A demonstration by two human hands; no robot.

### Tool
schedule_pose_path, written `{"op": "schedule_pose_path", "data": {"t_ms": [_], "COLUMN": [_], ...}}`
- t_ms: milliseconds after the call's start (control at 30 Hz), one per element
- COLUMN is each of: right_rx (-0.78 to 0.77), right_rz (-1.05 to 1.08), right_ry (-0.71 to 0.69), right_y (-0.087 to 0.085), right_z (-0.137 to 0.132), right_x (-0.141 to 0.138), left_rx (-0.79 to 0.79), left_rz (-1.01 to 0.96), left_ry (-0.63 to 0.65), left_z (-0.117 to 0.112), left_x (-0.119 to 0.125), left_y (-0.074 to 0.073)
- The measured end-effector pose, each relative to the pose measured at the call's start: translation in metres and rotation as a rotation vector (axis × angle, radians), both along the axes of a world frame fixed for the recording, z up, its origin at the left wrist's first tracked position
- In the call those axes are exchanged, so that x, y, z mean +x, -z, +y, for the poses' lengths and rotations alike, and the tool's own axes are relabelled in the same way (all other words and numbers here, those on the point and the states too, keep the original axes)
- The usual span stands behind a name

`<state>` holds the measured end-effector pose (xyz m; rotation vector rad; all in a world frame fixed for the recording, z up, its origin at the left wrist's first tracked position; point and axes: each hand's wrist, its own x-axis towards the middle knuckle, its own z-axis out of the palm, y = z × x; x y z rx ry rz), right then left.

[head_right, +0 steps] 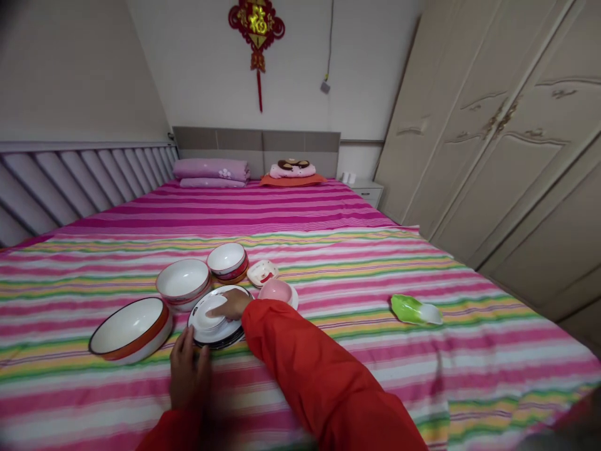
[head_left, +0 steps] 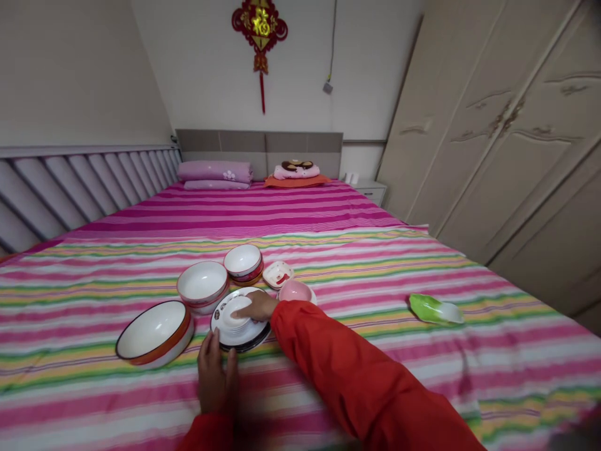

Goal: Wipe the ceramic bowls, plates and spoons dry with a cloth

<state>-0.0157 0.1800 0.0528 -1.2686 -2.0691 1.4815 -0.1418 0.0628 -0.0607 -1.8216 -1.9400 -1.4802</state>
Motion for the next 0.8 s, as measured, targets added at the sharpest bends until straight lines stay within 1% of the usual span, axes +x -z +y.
{"op": "schedule_pose_path", "data": {"t_ms": [133, 233, 300, 367, 433, 467, 500, 533, 567, 600, 633, 700, 767, 800], "right_rx": [0.049, 0.039, 0.02, 0.02, 0.093, 0.159, 0.259, 0.341, 0.39, 0.414, 0.433, 0.472, 0.482, 0.482], "right_rz": [-0.012, 0.034, 0.049, 0.046, 0.082, 0.131, 0.175, 0.203, 0.22, 0.195, 0.123, -0.117, -0.256, -0.322], "right_ry": [-0.071, -0.072, -0.029, 0.036, 0.114, 0.131, 0.209, 0.284, 0.359, 0.459, 0.592, 0.961, 1.194, 1.31], "right_y": [-0.001, -0.003, -0.006, -0.012, -0.016, -0.017, -0.018, -0.017, -0.016, -0.014, -0.011, -0.005, 0.003, 0.007], "right_z": [0.004, 0.003, -0.001, -0.004, -0.007, -0.008, -0.009, -0.01, -0.012, -0.014, -0.018, -0.03, -0.048, -0.058], "right_x": [0.006, 0.008, 0.012, 0.021, 0.042, 0.058, 0.079, 0.103, 0.131, 0.163, 0.196, 0.263, 0.324, 0.349], "left_rx": [-0.034, -0.048, -0.05, -0.045, -0.037, -0.032, -0.028, -0.024, -0.018, -0.01, -0.004, 0.009, 0.025, 0.034], "left_rz": [-0.017, -0.016, -0.014, -0.015, -0.021, -0.023, -0.025, -0.03, -0.036, -0.044, -0.054, -0.077, -0.093, -0.097], "left_ry": [-0.014, -0.013, -0.021, -0.03, -0.029, -0.023, -0.017, -0.015, -0.016, -0.019, -0.024, -0.038, -0.054, -0.062], "left_z": [-0.001, -0.001, -0.001, -0.001, -0.001, -0.001, -0.001, -0.001, -0.001, -0.002, -0.002, -0.003, -0.003, -0.003], "left_x": [0.003, 0.004, 0.005, 0.005, 0.005, 0.005, 0.005, 0.006, 0.006, 0.006, 0.007, 0.007, 0.008, 0.008], "left_y": [-0.005, -0.008, -0.008, -0.008, -0.009, -0.01, -0.011, -0.012, -0.012, -0.013, -0.013, -0.013, -0.013, -0.012]}}
